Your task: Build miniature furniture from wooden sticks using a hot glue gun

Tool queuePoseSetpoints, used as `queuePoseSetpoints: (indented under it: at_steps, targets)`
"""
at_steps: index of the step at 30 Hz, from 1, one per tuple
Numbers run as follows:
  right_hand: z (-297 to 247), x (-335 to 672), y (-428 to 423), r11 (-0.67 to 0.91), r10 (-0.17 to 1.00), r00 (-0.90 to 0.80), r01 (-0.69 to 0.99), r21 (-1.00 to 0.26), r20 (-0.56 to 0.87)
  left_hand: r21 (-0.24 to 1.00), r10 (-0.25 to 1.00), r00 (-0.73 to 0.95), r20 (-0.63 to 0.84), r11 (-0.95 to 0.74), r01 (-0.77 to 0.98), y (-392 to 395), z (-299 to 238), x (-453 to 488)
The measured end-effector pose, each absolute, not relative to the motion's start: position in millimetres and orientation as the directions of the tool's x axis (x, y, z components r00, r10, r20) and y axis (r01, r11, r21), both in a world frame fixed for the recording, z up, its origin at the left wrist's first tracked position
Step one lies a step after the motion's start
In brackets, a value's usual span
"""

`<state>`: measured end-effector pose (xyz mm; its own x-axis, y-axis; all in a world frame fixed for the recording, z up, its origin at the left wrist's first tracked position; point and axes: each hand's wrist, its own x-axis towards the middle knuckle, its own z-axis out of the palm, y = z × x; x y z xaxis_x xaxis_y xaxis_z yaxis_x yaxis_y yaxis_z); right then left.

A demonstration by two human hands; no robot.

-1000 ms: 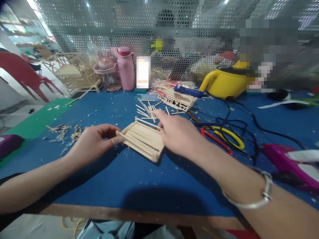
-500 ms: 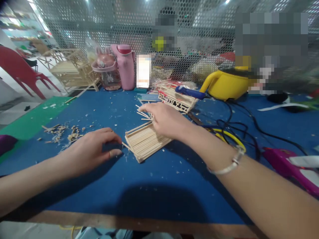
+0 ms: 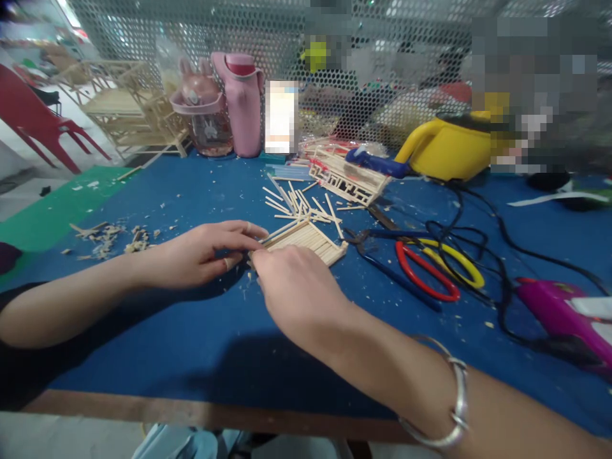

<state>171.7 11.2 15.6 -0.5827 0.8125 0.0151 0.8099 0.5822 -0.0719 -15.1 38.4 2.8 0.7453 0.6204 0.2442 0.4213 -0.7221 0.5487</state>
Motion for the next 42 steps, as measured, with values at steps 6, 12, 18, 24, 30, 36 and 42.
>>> queuePoseSetpoints:
  at_steps: [6, 12, 18, 24, 30, 36, 42]
  targets:
    - [10.2, 192.5, 3.7, 0.644, 0.764, -0.645, 0.759, -0.092, 0.029, 0.496, 0.575, 0.789, 0.215, -0.761, 0.419, 36.2, -1.8, -10.5]
    - [1.5, 199.3, -2.7, 0.59, 0.807, -0.58, 0.797, -0.129, 0.112, 0.496, 0.596, 0.767, 0.236, -0.753, 0.433, 36.4, -8.1, -4.0]
    - [0.9, 201.1, -1.6, 0.606, 0.796, -0.581, 0.77, -0.201, 0.173, 0.49, 0.622, 0.723, 0.301, -0.751, 0.442, 33.7, -13.1, -0.7]
    - [2.3, 202.2, -3.0, 0.547, 0.836, -0.532, 0.782, -0.3, 0.138, 0.501, 0.587, 0.732, 0.347, -0.776, 0.384, 34.6, -16.8, -4.1]
    - [-0.9, 200.7, -2.9, 0.549, 0.835, -0.531, 0.781, -0.297, 0.144, 0.509, 0.6, 0.725, 0.338, -0.764, 0.395, 33.6, -18.1, -4.3]
    - [6.4, 209.2, 1.6, 0.593, 0.804, -0.567, 0.74, -0.318, 0.18, 0.468, 0.612, 0.721, 0.325, -0.767, 0.44, 30.1, -13.9, -1.2]
    - [21.5, 233.9, 6.5, 0.631, 0.775, -0.607, 0.731, -0.259, 0.175, 0.434, 0.626, 0.717, 0.306, -0.762, 0.481, 28.1, -12.4, -2.1]
